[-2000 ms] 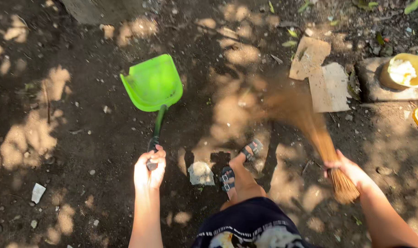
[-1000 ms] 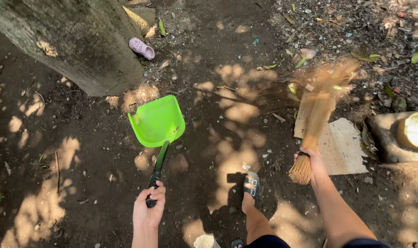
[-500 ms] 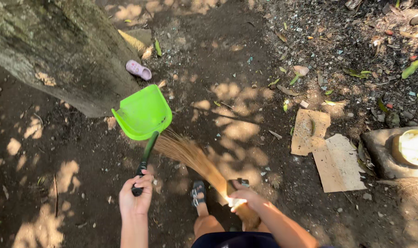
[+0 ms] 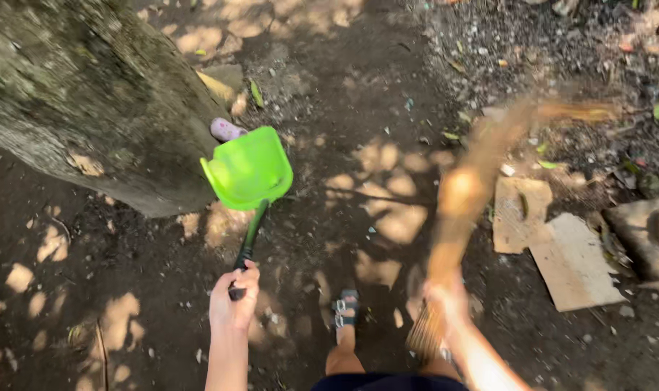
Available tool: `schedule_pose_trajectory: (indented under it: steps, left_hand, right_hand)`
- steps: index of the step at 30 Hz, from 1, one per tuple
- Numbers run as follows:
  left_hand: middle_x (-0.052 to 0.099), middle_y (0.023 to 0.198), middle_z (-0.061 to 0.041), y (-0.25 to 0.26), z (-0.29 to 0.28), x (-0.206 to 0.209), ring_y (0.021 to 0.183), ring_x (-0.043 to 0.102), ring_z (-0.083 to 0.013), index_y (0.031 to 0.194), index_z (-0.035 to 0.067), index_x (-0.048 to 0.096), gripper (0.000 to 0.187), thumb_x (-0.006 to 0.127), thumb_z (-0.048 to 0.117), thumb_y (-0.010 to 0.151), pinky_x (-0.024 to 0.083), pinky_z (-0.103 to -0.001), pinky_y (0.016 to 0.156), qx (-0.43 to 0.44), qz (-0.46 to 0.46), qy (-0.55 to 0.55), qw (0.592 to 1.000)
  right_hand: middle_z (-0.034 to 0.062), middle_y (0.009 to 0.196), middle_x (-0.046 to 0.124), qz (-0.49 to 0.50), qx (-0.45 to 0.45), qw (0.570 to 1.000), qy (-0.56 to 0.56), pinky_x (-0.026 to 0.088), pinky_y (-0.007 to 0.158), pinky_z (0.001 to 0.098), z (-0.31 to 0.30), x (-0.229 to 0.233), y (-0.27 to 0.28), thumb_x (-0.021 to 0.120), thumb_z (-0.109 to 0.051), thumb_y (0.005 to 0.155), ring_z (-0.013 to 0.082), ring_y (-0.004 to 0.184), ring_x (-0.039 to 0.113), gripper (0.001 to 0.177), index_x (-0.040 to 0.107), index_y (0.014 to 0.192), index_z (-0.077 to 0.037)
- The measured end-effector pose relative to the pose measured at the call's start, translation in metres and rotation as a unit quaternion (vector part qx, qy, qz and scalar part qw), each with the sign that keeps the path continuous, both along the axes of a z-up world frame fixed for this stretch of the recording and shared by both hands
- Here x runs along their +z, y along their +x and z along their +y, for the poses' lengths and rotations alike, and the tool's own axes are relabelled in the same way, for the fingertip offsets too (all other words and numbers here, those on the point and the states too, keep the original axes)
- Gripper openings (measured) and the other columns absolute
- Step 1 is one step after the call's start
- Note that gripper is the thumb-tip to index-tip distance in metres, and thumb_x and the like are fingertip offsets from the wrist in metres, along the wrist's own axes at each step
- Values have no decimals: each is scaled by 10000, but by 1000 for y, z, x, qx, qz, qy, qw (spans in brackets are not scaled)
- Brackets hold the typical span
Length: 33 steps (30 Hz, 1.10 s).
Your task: The person sweeps dirt and debris from a dirt ground using a handheld broom while holding a dustpan in the other hand.
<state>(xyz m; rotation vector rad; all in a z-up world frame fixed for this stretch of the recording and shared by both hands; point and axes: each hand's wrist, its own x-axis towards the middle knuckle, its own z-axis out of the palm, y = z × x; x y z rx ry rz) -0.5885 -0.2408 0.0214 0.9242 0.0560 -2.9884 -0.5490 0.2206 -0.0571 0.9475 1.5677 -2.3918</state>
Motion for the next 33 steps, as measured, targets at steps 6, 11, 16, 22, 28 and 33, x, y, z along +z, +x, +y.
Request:
schedule_pose_trajectory:
  steps: [6, 11, 16, 22, 28, 33]
  left_hand:
    - [485, 964, -131, -54, -43, 23, 743, 500, -142, 1212, -172, 398, 365, 517, -78, 880, 504, -231, 579, -77, 20, -38, 996]
    - [493, 985, -131, -81, -70, 31, 743, 507, -136, 1211, -151, 382, 363, 519, -84, 882, 510, -238, 590, -114, 42, -26, 992]
    - [539, 1034, -179, -93, -80, 40, 719, 519, -136, 1295, -162, 362, 470, 521, -91, 859, 508, -231, 553, -115, 22, -65, 991]
    - [519, 1023, -163, -105, -87, 34, 738, 523, -150, 1306, -149, 323, 470, 520, -97, 882, 520, -245, 570, -122, 56, -3, 991]
    - [524, 1038, -190, -116, -94, 47, 737, 517, -147, 1265, -182, 351, 436, 518, -101, 870, 508, -231, 554, -114, 48, -8, 992]
    - [536, 1085, -174, -117, -110, 58, 756, 517, -142, 1249, -140, 371, 420, 514, -99, 857, 507, -227, 561, -145, 70, -87, 983]
  right_hand:
    - [135, 914, 722, -169, 289, 937, -95, 548, 605, 382, -148, -61, 6, 743, -56, 760, 237, 688, 677, 637, 507, 1331, -212]
    - [161, 930, 718, -141, 245, 954, -101, 579, 634, 373, -162, -103, -48, 759, 10, 769, 243, 717, 709, 747, 439, 1441, -50]
    - [88, 817, 617, -58, 129, 982, -124, 538, 516, 371, -150, -46, -53, 699, -47, 824, 230, 598, 628, 797, 425, 1571, -2]
    - [140, 787, 691, -132, 137, 974, -119, 574, 524, 380, -223, -5, 5, 652, 92, 717, 250, 599, 673, 1002, 341, 1604, -253]
    - [167, 777, 666, -167, 360, 901, -175, 558, 510, 385, -268, -51, -71, 682, 30, 807, 263, 585, 668, 996, 186, 1622, -256]
    - [121, 747, 628, -137, 151, 927, -314, 536, 443, 380, -300, -8, -75, 643, -34, 844, 231, 536, 655, 811, 289, 1572, -89]
